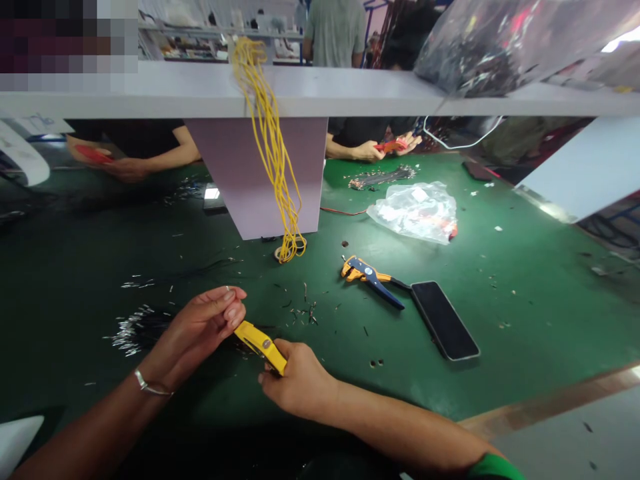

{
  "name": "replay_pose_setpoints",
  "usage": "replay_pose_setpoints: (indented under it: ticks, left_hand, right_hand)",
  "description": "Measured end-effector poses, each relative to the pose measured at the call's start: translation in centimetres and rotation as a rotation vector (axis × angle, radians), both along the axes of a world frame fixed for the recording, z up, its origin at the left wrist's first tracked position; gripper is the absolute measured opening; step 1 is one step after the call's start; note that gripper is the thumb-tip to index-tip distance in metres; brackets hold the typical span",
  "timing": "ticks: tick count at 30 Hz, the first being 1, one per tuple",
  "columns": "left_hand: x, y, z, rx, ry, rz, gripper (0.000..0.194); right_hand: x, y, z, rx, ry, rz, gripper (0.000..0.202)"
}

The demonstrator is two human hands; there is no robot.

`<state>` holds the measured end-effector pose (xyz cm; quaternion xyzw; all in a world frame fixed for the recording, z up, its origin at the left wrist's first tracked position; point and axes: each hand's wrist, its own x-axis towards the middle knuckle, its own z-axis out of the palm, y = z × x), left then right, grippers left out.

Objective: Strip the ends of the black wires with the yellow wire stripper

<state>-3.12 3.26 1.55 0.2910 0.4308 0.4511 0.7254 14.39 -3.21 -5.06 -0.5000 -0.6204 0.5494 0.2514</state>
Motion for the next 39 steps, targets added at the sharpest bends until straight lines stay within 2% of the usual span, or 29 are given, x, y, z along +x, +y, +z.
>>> replay_pose_setpoints:
  ticks: [7, 13, 20, 26, 33, 39]
  left_hand:
    - [0.2, -0.1, 0.3, 0.007, 0.004, -0.003, 0.016]
    - [-0.1, 0.0, -0.3, -0.011, -0.016, 0.001, 0.015]
    - [-0.3, -0.1, -0.8, 0.031, -0.034, -0.019, 0.012]
    - [-0.4, 0.3, -1.3, 0.014, -0.077, 0.016, 0.010]
    - [-0.4, 0.7, -1.9, 0.000, -0.122, 0.019, 0.011]
    - [-0.3, 0.8, -2.1, 0.012, -0.131, 0.030, 0.009]
  right_hand:
    - [-0.2, 0.0, 0.2, 0.017, 0.036, -0.047, 0.007]
    - [-0.4, -0.1, 0.3, 0.015, 0.059, -0.081, 0.012]
    - [-0.6, 0.1, 0.4, -0.023, 0.068, -0.105, 0.010]
    - [-0.7, 0.4, 0.7, -0.049, 0.134, -0.152, 0.005]
    - [-0.6, 0.8, -0.1, -0.132, 0.150, -0.187, 0.009]
    - [-0.5, 1.2, 0.1, -0.232, 0.188, -0.212, 0.013]
